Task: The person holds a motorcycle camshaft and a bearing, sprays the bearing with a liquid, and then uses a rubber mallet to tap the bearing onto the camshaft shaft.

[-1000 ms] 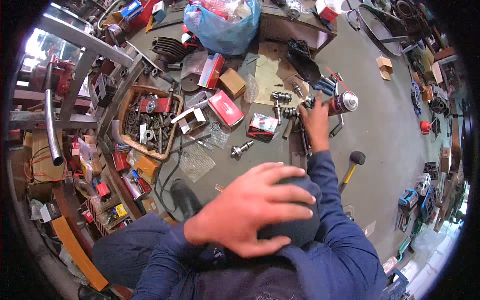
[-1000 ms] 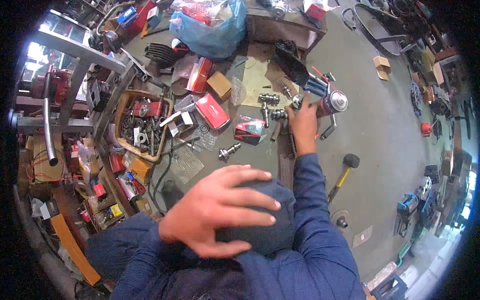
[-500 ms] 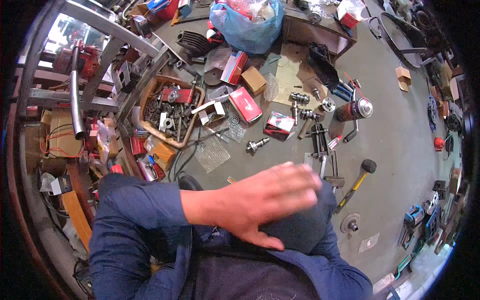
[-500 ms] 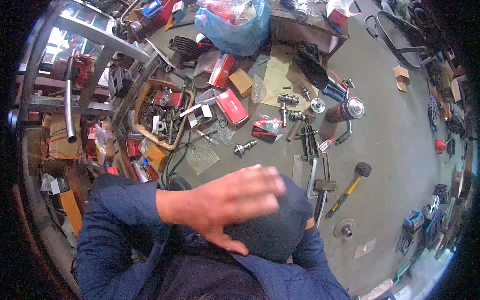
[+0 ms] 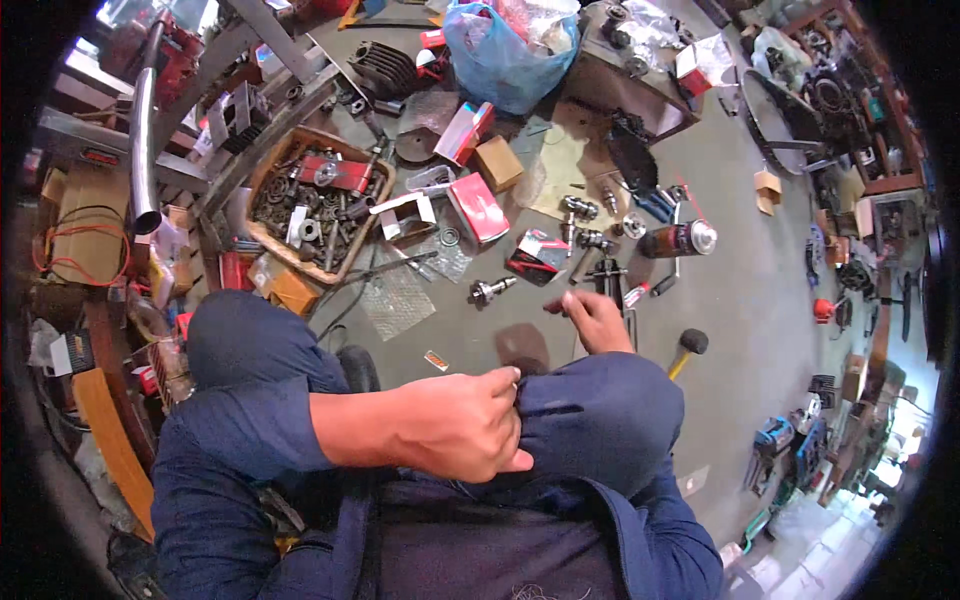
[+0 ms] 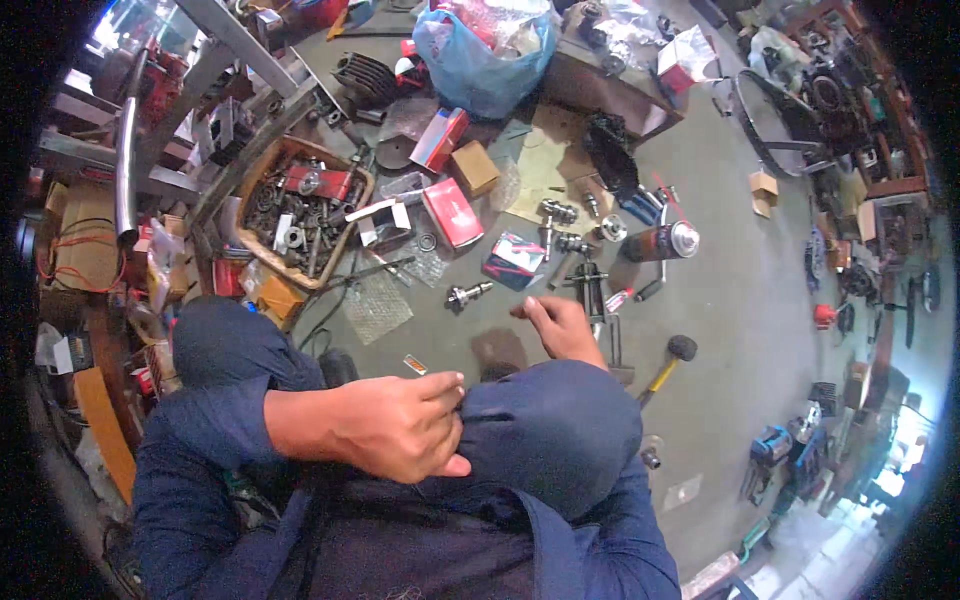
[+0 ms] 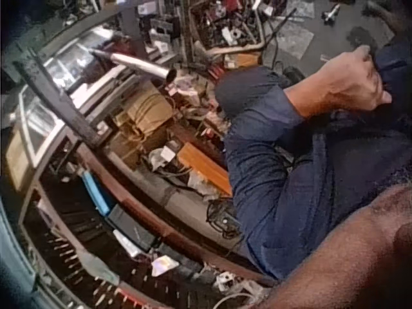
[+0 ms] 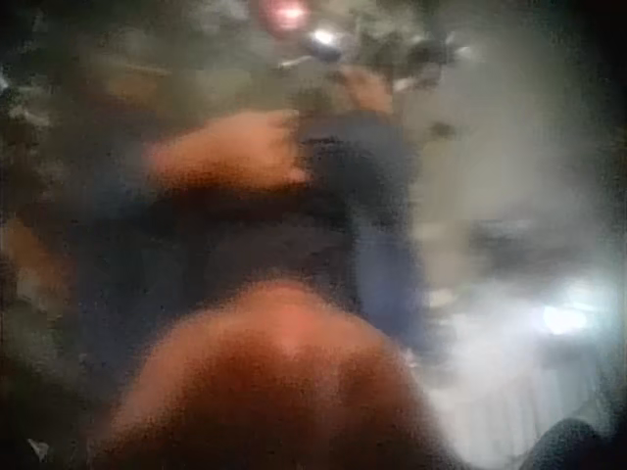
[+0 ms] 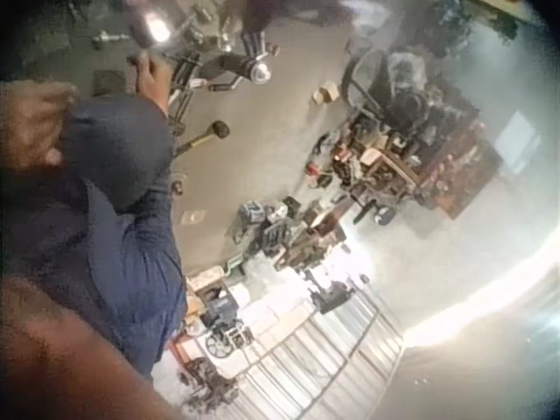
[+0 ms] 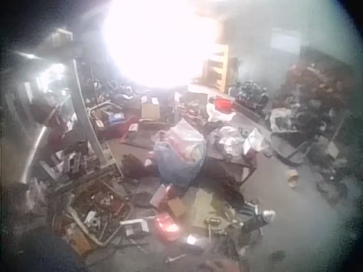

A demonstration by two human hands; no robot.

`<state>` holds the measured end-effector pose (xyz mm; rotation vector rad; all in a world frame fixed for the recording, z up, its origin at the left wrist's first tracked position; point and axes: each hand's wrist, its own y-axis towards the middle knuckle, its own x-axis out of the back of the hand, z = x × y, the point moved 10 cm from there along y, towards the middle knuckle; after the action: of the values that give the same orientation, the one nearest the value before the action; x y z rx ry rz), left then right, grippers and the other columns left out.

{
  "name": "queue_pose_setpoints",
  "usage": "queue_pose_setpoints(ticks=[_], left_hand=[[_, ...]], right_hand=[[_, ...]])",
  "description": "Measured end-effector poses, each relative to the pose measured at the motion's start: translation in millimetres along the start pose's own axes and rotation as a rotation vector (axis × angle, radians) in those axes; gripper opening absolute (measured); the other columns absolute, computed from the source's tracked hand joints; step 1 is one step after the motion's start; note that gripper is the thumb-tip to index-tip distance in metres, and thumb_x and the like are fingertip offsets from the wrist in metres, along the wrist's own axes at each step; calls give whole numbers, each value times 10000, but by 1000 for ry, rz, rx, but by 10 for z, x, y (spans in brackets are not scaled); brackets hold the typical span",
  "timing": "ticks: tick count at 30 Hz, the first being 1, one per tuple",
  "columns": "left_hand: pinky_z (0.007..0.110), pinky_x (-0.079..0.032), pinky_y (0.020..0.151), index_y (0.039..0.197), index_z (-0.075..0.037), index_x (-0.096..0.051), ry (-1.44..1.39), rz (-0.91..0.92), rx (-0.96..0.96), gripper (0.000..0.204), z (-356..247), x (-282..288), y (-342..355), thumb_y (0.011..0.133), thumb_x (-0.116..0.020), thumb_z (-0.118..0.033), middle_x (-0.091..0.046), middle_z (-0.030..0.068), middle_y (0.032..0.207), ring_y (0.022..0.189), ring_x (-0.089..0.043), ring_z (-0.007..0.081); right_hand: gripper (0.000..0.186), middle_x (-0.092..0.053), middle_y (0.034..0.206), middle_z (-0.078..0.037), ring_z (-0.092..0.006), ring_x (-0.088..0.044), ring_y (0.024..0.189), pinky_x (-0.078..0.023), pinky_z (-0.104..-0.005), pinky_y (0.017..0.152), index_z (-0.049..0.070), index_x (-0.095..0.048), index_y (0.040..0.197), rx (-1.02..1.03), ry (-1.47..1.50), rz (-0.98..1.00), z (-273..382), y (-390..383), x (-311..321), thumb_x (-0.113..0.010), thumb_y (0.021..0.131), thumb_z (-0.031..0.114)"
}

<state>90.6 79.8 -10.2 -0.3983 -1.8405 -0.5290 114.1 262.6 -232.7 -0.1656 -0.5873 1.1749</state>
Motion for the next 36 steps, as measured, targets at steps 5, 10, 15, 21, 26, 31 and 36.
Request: queue_pose_setpoints(ticks=[5,10,15,21,26,31,36], left_hand=[[434,-554,844,1216,119,-551,-309,-46,142,511,124,15,-185,950,-566,-317,-705,196,867,827,-698,374],[489,-587,727,1582,-129,-162,-634,211,342,679,291,-147,-430,980,-473,-163,-595,212,1302,802,-705,388],[553,-481,1013,1582,-185,-195,-445,-94,293,722,522,109,-560,941,-524,-138,-382,227,1526,1286,-529,422],[558,-294,1162,1555,-83,-245,-238,408,418,865,663,-346,-1113,869,-694,-355,-344,265,1534,1411,-371,443],[517,-371,1103,1514,-13,-300,-247,677,617,934,774,-586,-1534,827,-682,-519,-512,279,1396,1328,-464,442],[504,-430,1054,1463,-2,-400,-206,305,458,751,820,-382,-1284,833,-704,-276,-562,234,1344,1237,-557,405],[520,-380,1101,1478,-31,-380,-119,523,618,640,836,-484,-1596,927,-612,-256,-521,237,1391,1317,-483,411]], right_hand=[[432,-704,940,-235,-380,-691,886,-542,-453,794,20,-685,1115,214,-701,244,1169,310,336,-653,920,404],[454,-693,935,-238,-412,-670,908,-540,-485,800,-25,-673,983,108,-1379,561,1343,734,252,-687,868,414],[452,-702,937,-243,-393,-693,901,-557,-482,769,-49,-677,954,72,-1356,507,843,1528,86,-693,849,391],[543,-556,1240,-289,-394,-609,1090,-503,-488,905,-71,-448,1284,157,-1369,101,657,1882,180,-622,837,183],[520,-259,1535,-301,-432,-240,1455,-280,-598,1113,-6,-437,1333,669,-1205,-833,1056,1930,1119,-585,860,150],[224,-647,1041,-337,-511,-613,1030,-476,-586,887,-20,-572,1090,-28,-772,-655,507,2434,2002,-489,924,105],[302,-678,1021,-285,-459,-653,996,-519,-543,851,23,-661,1036,-40,-794,-844,1178,2205,2221,-401,958,154]])
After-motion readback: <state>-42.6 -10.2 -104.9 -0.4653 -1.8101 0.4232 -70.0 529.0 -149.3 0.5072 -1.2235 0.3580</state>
